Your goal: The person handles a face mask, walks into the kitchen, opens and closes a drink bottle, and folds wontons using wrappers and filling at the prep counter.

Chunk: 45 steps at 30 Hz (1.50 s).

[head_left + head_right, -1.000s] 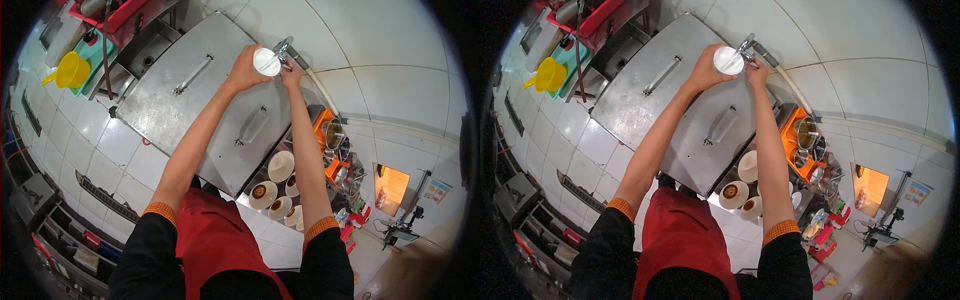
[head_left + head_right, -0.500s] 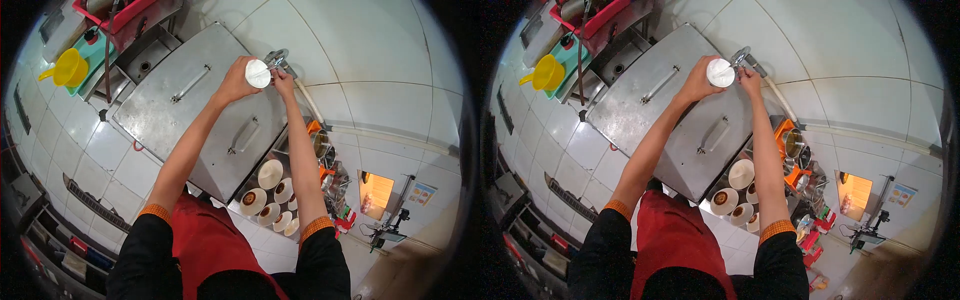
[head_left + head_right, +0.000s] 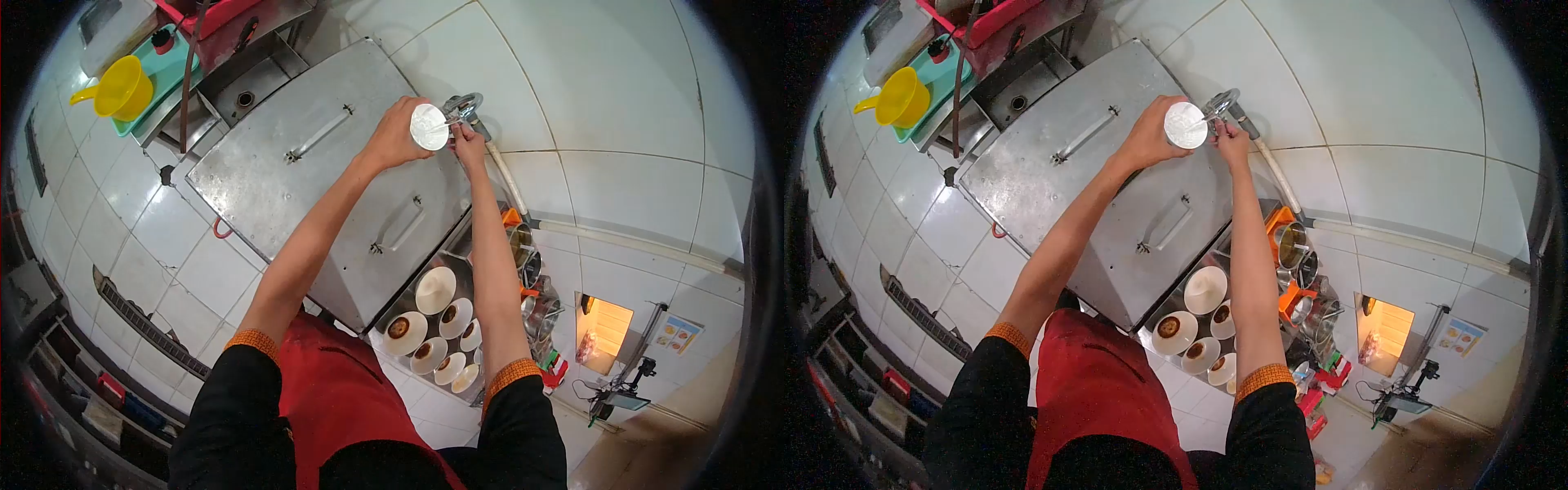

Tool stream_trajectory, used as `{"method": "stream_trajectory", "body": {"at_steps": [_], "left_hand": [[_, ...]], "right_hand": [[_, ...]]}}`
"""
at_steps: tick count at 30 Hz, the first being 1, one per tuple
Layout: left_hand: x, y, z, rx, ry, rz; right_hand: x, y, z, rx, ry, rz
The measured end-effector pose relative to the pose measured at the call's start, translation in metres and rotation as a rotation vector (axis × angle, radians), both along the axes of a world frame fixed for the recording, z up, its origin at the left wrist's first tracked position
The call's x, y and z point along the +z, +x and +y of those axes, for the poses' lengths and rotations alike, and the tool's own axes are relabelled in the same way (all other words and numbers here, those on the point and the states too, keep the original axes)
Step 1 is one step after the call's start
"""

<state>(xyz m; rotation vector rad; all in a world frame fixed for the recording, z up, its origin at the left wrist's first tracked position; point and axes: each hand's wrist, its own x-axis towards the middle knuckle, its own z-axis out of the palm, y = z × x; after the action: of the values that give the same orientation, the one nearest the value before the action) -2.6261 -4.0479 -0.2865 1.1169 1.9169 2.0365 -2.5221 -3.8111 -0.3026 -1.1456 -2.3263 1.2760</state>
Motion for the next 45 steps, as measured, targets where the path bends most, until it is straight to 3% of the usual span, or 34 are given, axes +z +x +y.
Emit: {"method": "stream_trajectory", "body": {"at_steps": [4, 6, 9, 13, 15, 16, 17, 19, 21, 25, 27, 29, 31, 33, 37, 39, 43, 45], "left_hand": [[-0.001, 0.003, 0.003, -0.004, 0.010, 0.008], [0.000, 0.005, 0.003, 0.016, 0.009, 0.044], [0.003, 0.008, 0.001, -0.002, -0.025, 0.022], [0.008, 0.013, 0.002, -0.003, -0.028, 0.038], [0.008, 0.015, 0.001, 0.021, -0.044, 0.046], [0.007, 0.017, 0.001, -0.003, -0.048, 0.056], [0.005, 0.018, -0.001, 0.016, -0.049, 0.071], [0.000, 0.020, -0.004, 0.005, -0.052, 0.098], [-0.005, 0.022, -0.008, 0.027, -0.064, 0.121], [0.001, 0.038, -0.026, 0.040, -0.109, 0.160], [0.005, 0.050, -0.038, 0.022, -0.186, 0.207], [-0.004, 0.061, -0.049, -0.027, -0.175, 0.193], [-0.005, 0.078, -0.062, -0.063, -0.212, 0.250], [0.008, 0.109, -0.077, -0.067, -0.248, 0.275], [0.013, 0.179, -0.104, -0.166, -0.306, 0.229], [0.017, 0.221, -0.120, -0.177, -0.345, 0.242], [0.035, 0.323, -0.149, -0.221, -0.467, 0.355], [0.028, 0.376, -0.161, -0.298, -0.433, 0.341]], "right_hand": [[0.007, -0.002, 0.000, -0.011, 0.016, -0.069], [0.011, -0.006, 0.002, -0.150, -0.134, -0.122], [0.007, -0.010, 0.007, -0.143, -0.158, -0.150], [0.008, -0.004, 0.005, -0.123, -0.246, -0.066], [0.013, 0.006, -0.006, -0.169, -0.435, 0.105], [0.018, 0.015, -0.010, -0.206, -0.443, 0.052], [0.019, 0.030, -0.019, -0.230, -0.448, 0.066], [0.019, 0.067, -0.038, -0.043, -0.263, 0.034], [0.025, 0.118, -0.077, 0.097, -0.261, 0.101], [0.003, 0.254, -0.169, 0.441, -0.626, 0.162], [0.002, 0.320, -0.221, 0.532, -0.629, -0.042], [0.023, 0.374, -0.275, 0.545, -0.720, -0.049], [0.037, 0.424, -0.321, 0.615, -0.575, -0.091], [0.039, 0.471, -0.361, 0.490, -0.703, -0.163], [0.045, 0.555, -0.411, 0.212, -0.579, -0.090], [0.012, 0.608, -0.439, 0.021, -0.470, 0.000], [0.005, 0.702, -0.481, -0.321, -0.507, 0.011], [0.000, 0.755, -0.507, -0.481, -0.499, -0.217]]}}
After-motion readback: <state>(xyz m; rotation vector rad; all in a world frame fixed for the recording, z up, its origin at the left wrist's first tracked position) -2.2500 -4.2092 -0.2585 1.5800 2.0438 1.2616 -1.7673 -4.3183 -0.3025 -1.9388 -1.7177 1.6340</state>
